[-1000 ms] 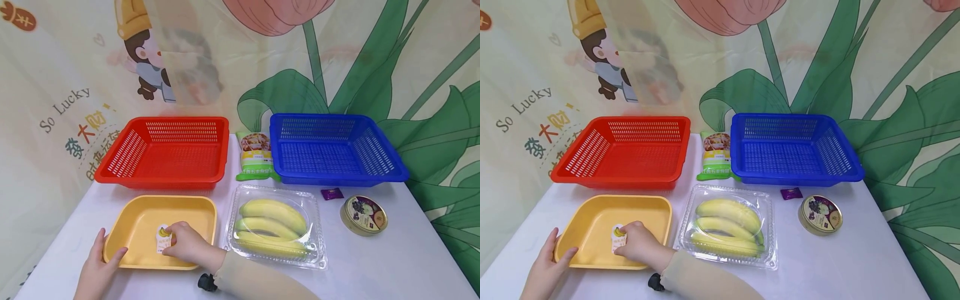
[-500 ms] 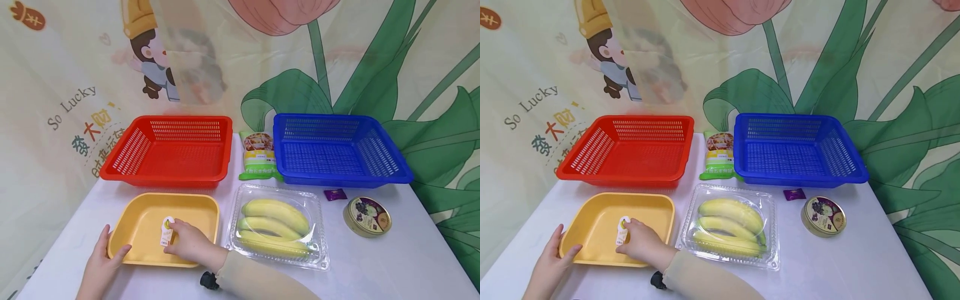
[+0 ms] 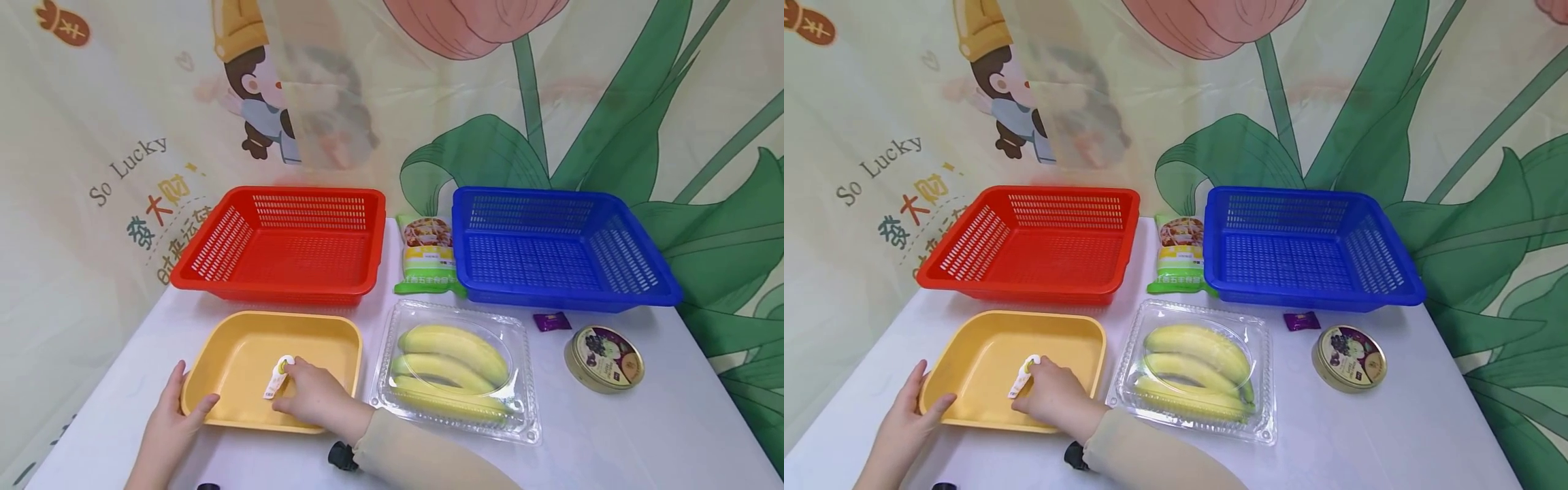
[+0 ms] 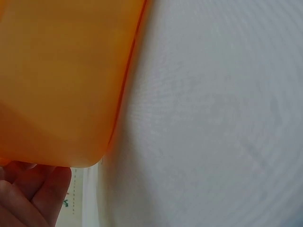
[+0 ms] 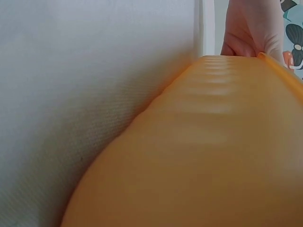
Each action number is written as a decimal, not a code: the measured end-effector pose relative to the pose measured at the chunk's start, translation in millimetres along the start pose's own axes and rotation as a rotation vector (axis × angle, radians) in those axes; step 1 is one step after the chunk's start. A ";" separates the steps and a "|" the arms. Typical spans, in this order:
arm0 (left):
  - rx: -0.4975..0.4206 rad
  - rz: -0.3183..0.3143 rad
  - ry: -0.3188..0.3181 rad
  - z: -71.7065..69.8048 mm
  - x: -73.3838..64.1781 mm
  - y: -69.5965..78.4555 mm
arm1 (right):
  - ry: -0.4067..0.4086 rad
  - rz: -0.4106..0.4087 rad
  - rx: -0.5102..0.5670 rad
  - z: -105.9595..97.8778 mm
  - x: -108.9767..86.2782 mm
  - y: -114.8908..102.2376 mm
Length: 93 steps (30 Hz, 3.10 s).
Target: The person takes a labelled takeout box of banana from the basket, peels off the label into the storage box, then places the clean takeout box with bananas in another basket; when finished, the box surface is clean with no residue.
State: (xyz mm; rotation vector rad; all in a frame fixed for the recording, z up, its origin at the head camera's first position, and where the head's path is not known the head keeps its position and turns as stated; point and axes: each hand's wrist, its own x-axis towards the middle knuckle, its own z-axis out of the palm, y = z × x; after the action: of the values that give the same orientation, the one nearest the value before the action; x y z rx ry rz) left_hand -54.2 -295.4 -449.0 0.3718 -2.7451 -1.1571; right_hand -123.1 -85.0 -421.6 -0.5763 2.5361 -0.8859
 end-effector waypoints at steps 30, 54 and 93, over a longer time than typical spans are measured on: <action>-0.007 -0.049 -0.019 -1.3 0.8 6.2 | 0.011 -0.119 0.544 -4.5 -5.8 5.1; 0.008 0.163 0.127 -3.9 -7.4 34.8 | 0.072 -0.246 0.749 -65.7 -81.0 25.4; -0.009 0.560 -0.198 126.7 -33.0 175.4 | 0.750 -0.002 0.079 -129.9 -190.0 167.2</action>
State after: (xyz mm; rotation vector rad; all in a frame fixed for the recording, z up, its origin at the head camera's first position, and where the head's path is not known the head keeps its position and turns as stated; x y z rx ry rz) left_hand -80.8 -81.3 -412.0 -0.5118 -2.7196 -1.0872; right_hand -68.2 192.8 -394.2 -0.2388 3.1186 -1.3995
